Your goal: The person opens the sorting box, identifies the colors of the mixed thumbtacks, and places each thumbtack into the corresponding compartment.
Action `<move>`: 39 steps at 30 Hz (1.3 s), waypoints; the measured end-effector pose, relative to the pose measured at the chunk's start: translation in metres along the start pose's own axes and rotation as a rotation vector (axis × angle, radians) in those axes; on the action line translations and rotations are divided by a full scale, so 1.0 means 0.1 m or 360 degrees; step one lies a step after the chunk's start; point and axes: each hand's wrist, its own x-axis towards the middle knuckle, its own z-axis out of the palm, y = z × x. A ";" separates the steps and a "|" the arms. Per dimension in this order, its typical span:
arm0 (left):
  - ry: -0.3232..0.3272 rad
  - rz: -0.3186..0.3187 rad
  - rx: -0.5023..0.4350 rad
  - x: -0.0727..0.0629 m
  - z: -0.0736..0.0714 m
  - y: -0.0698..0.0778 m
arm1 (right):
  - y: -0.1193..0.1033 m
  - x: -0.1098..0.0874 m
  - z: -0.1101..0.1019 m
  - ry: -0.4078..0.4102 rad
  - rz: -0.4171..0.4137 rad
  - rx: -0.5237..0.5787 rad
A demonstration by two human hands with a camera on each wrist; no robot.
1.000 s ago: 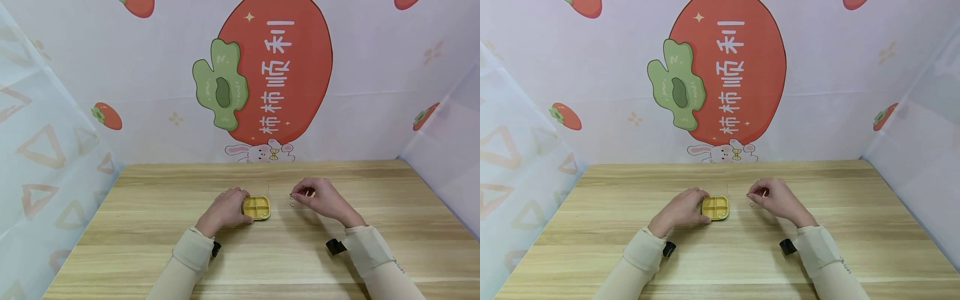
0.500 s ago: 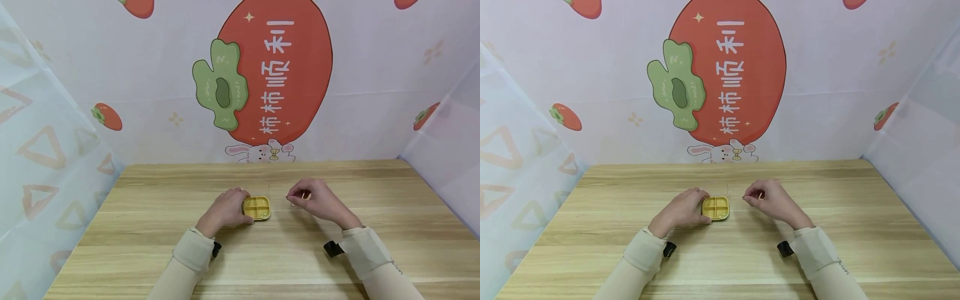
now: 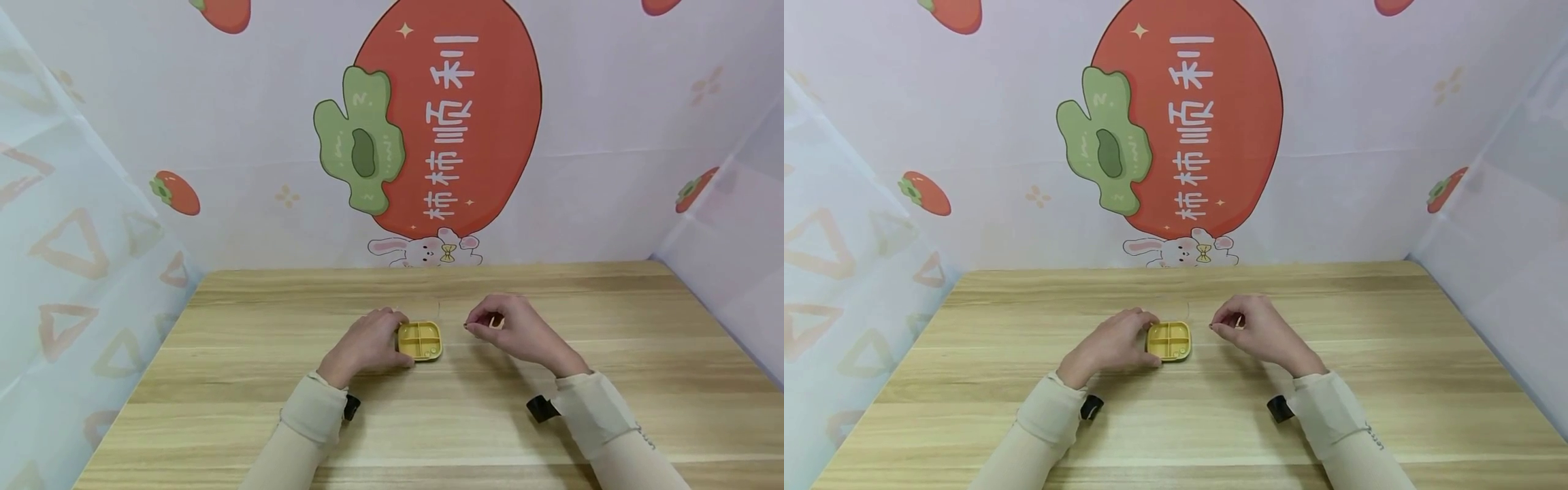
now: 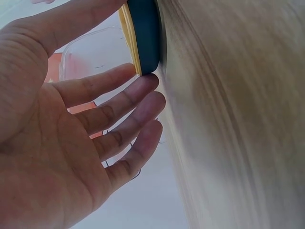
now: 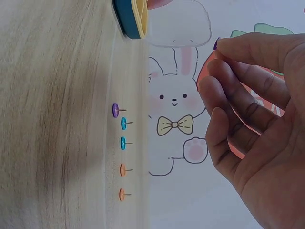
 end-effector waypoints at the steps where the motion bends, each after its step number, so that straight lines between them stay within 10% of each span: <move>1: 0.0000 0.0001 -0.0010 0.00 0.00 -0.01 | 0.00 0.00 0.00 -0.0005 0.0001 -0.0001; 39: -0.0045 -0.0050 -0.0092 0.01 -0.04 -0.01 | -0.22 0.16 0.25 -0.0191 -0.0052 0.0002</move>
